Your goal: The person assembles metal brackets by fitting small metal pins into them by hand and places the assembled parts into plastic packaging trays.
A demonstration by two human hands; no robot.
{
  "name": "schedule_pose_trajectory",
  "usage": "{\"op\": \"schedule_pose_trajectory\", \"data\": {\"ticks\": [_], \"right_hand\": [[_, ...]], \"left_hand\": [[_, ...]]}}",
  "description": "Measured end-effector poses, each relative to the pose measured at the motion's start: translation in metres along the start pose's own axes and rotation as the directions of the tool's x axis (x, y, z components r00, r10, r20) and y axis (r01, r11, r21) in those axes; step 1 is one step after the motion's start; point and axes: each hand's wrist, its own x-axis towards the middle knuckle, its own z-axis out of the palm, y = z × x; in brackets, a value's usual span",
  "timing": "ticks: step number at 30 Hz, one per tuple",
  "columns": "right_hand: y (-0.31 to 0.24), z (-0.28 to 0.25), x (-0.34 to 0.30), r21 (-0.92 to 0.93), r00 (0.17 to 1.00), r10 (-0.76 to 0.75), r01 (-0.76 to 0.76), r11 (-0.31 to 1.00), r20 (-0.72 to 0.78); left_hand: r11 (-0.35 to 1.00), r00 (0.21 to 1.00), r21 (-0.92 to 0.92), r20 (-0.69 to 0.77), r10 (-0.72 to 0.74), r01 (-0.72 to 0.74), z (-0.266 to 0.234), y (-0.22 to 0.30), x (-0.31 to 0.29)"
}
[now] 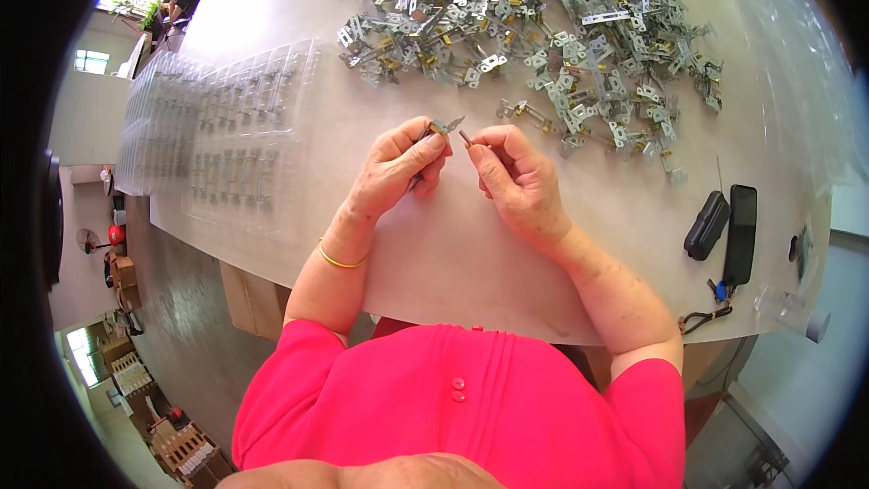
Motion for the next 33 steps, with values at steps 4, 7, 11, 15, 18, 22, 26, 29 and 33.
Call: {"op": "schedule_pose_trajectory", "data": {"ticks": [4, 7, 11, 15, 18, 22, 26, 29, 33], "right_hand": [[-0.001, -0.001, 0.001, -0.019, 1.0, 0.005, -0.006, 1.0, -0.013], [0.001, -0.002, 0.002, -0.025, 1.0, 0.006, -0.006, 1.0, -0.02], [0.003, -0.001, 0.002, -0.053, 0.999, -0.008, 0.006, 0.999, -0.037], [0.003, -0.002, 0.002, -0.069, 1.0, -0.007, 0.005, 0.998, -0.028], [0.004, -0.002, 0.002, -0.111, 0.999, -0.023, 0.02, 0.994, -0.026], [0.007, -0.001, 0.002, -0.102, 0.998, -0.059, 0.056, 0.993, -0.032], [0.008, -0.003, 0.002, -0.079, 0.998, -0.061, 0.06, 0.995, -0.009], [0.01, -0.003, 0.001, -0.027, 0.998, -0.066, 0.066, 0.997, -0.022], [0.008, 0.001, 0.002, 0.026, 0.999, -0.033, 0.034, 0.999, -0.028]], "left_hand": [[0.994, 0.998, 0.088, -0.002, -0.058, 0.058, 0.003, 0.005, 0.0], [0.985, 0.998, 0.164, -0.032, -0.052, 0.056, 0.004, 0.006, 0.0], [0.972, 0.998, 0.236, -0.055, 0.0, 0.013, 0.002, 0.004, 0.0], [0.957, 0.994, 0.286, -0.072, 0.077, -0.054, 0.003, 0.001, 0.001], [0.928, 0.986, 0.355, -0.076, 0.15, -0.114, 0.004, 0.001, 0.001], [0.891, 0.977, 0.432, -0.09, 0.193, -0.137, 0.004, 0.001, -0.001], [0.769, 0.965, 0.615, -0.053, 0.259, -0.173, 0.004, 0.002, -0.002], [0.765, 0.952, 0.608, -0.047, 0.302, -0.212, 0.01, 0.001, 0.0], [0.726, 0.944, 0.647, -0.03, 0.329, -0.233, 0.009, -0.001, -0.002]]}}
